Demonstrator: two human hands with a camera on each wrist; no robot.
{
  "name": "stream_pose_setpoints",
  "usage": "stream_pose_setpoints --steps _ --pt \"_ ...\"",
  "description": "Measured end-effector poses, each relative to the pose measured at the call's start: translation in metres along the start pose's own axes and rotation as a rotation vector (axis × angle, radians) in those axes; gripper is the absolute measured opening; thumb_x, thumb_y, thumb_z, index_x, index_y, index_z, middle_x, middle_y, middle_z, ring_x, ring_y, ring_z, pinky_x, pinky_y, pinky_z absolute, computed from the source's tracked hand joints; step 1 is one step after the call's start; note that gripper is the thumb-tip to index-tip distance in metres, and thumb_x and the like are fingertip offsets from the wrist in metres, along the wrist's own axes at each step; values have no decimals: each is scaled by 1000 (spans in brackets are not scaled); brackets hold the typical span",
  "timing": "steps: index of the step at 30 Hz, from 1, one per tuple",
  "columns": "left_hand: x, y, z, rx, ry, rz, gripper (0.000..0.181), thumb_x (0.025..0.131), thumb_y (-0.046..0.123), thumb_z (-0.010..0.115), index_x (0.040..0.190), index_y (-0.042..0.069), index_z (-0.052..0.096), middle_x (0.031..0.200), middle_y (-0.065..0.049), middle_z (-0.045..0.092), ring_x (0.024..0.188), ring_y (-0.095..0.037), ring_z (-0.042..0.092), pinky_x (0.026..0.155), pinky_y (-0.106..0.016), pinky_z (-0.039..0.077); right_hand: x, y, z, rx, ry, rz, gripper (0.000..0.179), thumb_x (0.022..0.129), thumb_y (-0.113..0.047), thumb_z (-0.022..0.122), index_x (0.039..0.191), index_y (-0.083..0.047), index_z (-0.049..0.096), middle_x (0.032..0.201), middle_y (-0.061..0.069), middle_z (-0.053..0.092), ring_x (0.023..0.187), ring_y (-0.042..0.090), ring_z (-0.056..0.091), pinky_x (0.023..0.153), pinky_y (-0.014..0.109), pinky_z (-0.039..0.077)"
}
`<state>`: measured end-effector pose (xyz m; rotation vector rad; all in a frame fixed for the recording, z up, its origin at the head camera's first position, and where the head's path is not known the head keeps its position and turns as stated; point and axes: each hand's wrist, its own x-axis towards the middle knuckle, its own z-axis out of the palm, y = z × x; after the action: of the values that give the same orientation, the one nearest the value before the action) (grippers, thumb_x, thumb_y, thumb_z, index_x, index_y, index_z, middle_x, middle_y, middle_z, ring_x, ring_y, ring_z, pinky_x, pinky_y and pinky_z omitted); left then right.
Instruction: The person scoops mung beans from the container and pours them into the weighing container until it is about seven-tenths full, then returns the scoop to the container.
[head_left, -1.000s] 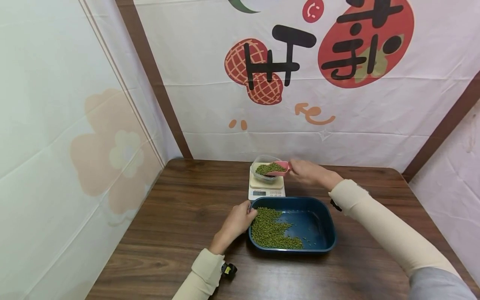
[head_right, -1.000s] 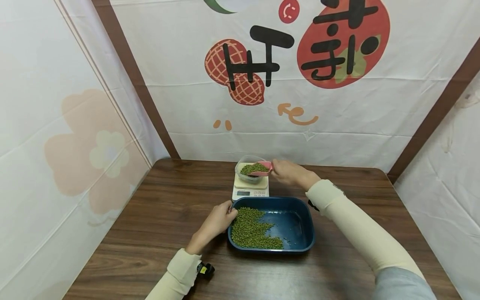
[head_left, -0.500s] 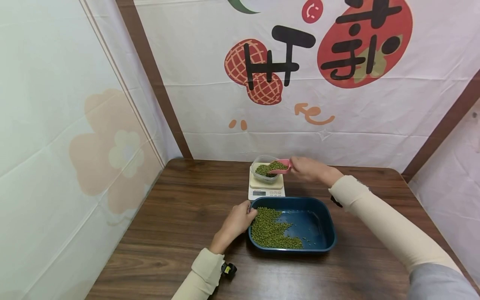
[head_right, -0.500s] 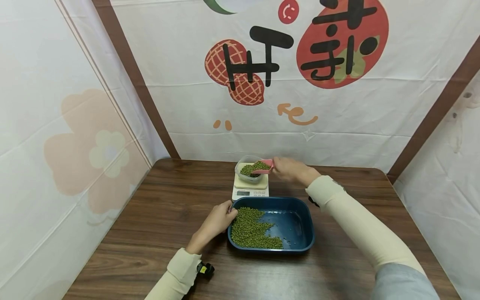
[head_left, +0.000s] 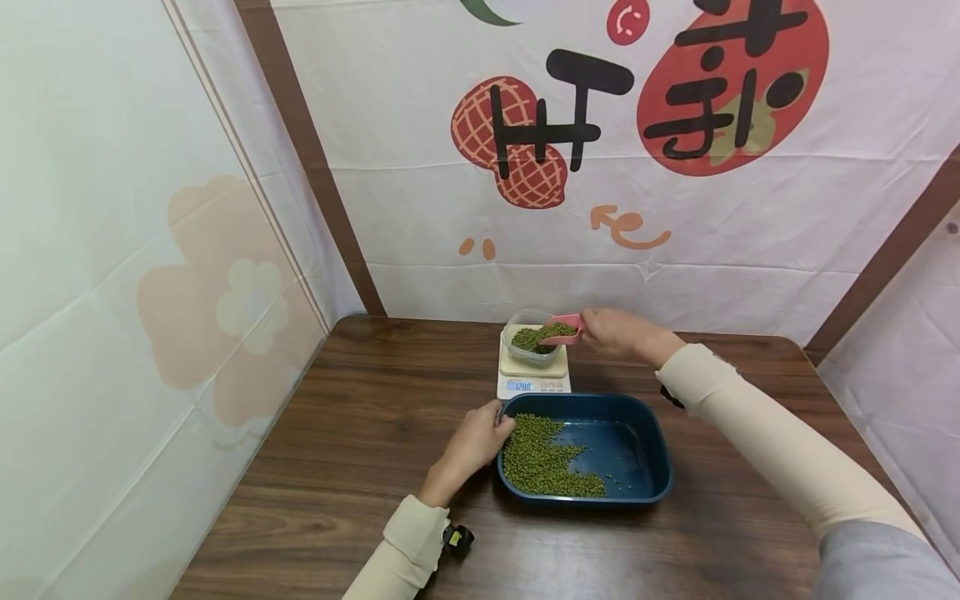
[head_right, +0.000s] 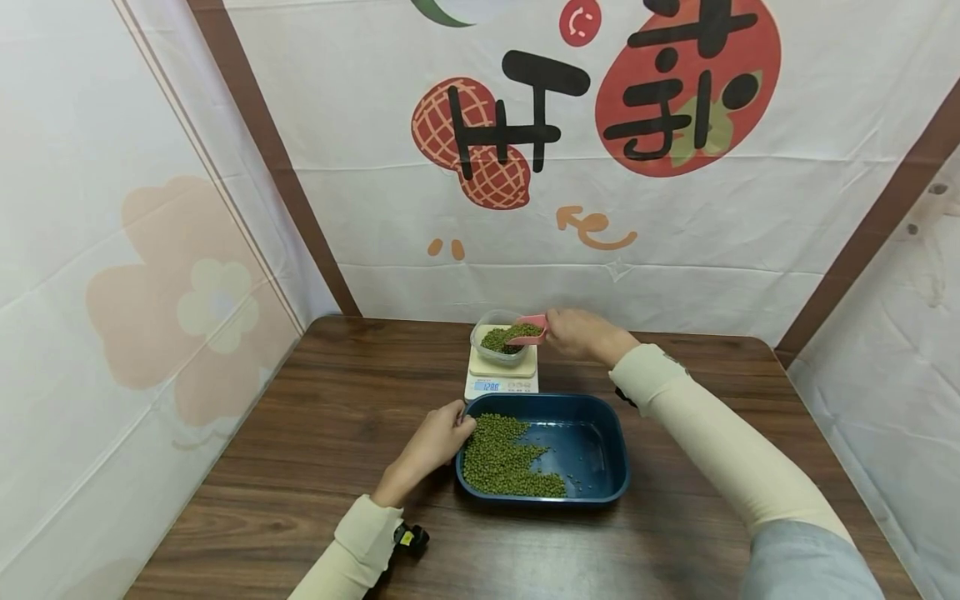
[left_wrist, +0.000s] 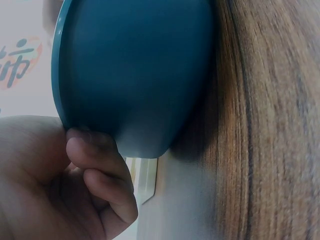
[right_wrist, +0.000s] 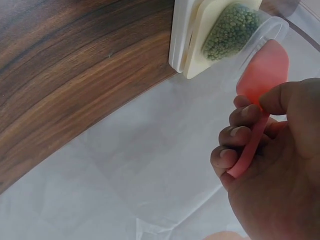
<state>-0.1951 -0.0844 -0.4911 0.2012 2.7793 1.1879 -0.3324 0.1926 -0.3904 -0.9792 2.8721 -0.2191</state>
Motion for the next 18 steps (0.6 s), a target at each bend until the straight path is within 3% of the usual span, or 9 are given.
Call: stream_pose_setpoints --steps 18 --pt "-1 2 -2 -19 -9 -16 21 106 18 54 86 13 50 63 2 48 48 -13 47 49 -28 39 5 -8 -11 -128 39 5 12 106 -12 50 96 -5 54 82 10 58 73 27 53 76 46 49"
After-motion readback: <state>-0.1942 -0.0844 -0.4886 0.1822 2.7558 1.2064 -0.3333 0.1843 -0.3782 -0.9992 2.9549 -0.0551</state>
